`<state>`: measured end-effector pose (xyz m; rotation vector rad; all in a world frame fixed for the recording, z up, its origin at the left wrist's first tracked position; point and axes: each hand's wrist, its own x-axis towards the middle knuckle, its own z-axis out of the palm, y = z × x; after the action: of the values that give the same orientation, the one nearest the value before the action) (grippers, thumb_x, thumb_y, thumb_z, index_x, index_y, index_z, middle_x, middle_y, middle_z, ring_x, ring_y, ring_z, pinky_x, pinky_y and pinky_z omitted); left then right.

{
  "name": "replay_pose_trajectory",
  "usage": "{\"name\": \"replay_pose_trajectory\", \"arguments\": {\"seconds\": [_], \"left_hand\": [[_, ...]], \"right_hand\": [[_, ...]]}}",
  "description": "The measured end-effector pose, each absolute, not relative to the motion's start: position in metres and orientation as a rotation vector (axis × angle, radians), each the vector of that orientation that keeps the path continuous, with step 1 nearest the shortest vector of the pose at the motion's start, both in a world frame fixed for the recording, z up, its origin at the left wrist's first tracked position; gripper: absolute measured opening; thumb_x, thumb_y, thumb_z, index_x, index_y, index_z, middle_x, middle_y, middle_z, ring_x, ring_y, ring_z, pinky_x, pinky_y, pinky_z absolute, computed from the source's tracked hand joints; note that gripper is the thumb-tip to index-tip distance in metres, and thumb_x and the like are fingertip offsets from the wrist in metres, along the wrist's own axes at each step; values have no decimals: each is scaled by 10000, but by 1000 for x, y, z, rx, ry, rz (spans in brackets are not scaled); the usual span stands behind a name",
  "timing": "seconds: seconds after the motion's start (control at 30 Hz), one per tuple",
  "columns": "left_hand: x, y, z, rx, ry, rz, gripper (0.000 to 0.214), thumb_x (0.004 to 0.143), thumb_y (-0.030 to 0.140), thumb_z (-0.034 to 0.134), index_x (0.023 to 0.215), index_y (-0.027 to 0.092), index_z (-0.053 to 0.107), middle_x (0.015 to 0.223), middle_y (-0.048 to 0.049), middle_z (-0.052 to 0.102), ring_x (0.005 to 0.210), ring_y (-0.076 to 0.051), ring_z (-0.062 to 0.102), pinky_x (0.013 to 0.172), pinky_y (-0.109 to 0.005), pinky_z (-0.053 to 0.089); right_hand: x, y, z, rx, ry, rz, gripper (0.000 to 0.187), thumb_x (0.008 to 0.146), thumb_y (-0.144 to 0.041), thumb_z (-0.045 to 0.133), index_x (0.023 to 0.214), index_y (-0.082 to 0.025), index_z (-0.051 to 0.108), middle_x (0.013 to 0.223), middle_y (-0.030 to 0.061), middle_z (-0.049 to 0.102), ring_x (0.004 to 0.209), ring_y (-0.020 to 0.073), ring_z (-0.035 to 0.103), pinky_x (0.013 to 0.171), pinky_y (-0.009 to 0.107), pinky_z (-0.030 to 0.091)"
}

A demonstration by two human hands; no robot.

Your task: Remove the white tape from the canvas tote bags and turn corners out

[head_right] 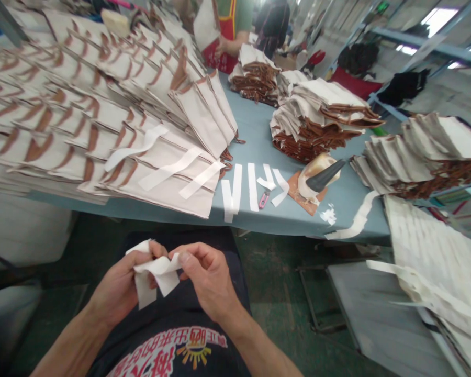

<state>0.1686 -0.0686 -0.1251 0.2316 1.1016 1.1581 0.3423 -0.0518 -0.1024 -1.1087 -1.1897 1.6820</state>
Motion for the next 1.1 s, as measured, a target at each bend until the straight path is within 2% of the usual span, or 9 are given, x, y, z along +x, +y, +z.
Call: {"name": "replay_pose_trajectory", "arguments": {"seconds": [0.1, 0.2, 0.33, 0.47, 0.6, 0.8, 0.93, 1.1], "left_hand": [[166, -65, -129, 264, 1139, 1228, 96, 573, 209, 734, 659, 171, 712, 704, 8, 702, 668, -140, 594, 619, -213, 539], [165, -62, -130, 295, 1154, 1241, 92, 591, 209, 723, 674, 170, 723, 779, -7, 753, 743, -163, 636, 661, -221, 541], [168, -59, -123, 357, 1135, 1207, 84, 603, 227, 700, 657, 165, 717, 673, -12, 719, 615, -155, 576, 562, -241, 479], [173, -58, -115, 393, 1115, 1213, 100, 609, 265, 695, 656, 178, 700, 594, 0, 677, 571, -157, 555, 546, -257, 459], [174, -57, -116, 409, 1139, 1209, 131, 615, 289, 697, 688, 180, 699, 570, 9, 664, 542, -152, 557, 533, -250, 449], [171, -53, -121, 438, 1212, 1223, 135, 605, 276, 674, 693, 178, 703, 603, 24, 655, 507, -125, 510, 453, -222, 403], [170, -53, -119, 418, 1200, 1202, 164, 605, 300, 673, 698, 169, 708, 587, 17, 643, 478, -110, 471, 379, -192, 296], [168, -54, -118, 364, 1134, 1124, 186, 651, 334, 662, 735, 171, 690, 516, 30, 612, 355, -60, 308, 346, -179, 205]], "right_hand": [[344, -51, -94, -1085, -1468, 1326, 182, 973, -318, 714, 833, -226, 785, 1066, 78, 809, 1055, 235, 697, 979, 374, 524], [345, -49, -87, -999, -1549, 1220, 166, 986, -256, 687, 844, -244, 771, 1029, 65, 821, 1109, 246, 689, 1062, 408, 486], [346, -42, -84, -994, -1613, 1250, 191, 1012, -266, 653, 868, -236, 776, 958, 60, 816, 1038, 239, 717, 1000, 378, 516], [347, -34, -87, -1038, -1722, 1198, 199, 1018, -270, 650, 875, -230, 782, 913, 46, 803, 876, 207, 711, 858, 330, 520], [350, -28, -86, -1031, -1793, 1185, 239, 1042, -279, 625, 867, -228, 780, 897, 47, 795, 876, 210, 705, 854, 334, 509], [350, -23, -83, -951, -1927, 1172, 202, 1031, -262, 631, 897, -225, 777, 944, 45, 801, 837, 191, 682, 734, 300, 461], [347, -18, -86, -1014, -1853, 1261, 227, 1027, -297, 627, 885, -200, 775, 836, 30, 748, 679, 153, 588, 653, 282, 426], [341, -19, -95, -986, -1777, 1427, 238, 1020, -349, 640, 890, -194, 766, 773, 16, 710, 615, 132, 527, 618, 269, 417]]}}
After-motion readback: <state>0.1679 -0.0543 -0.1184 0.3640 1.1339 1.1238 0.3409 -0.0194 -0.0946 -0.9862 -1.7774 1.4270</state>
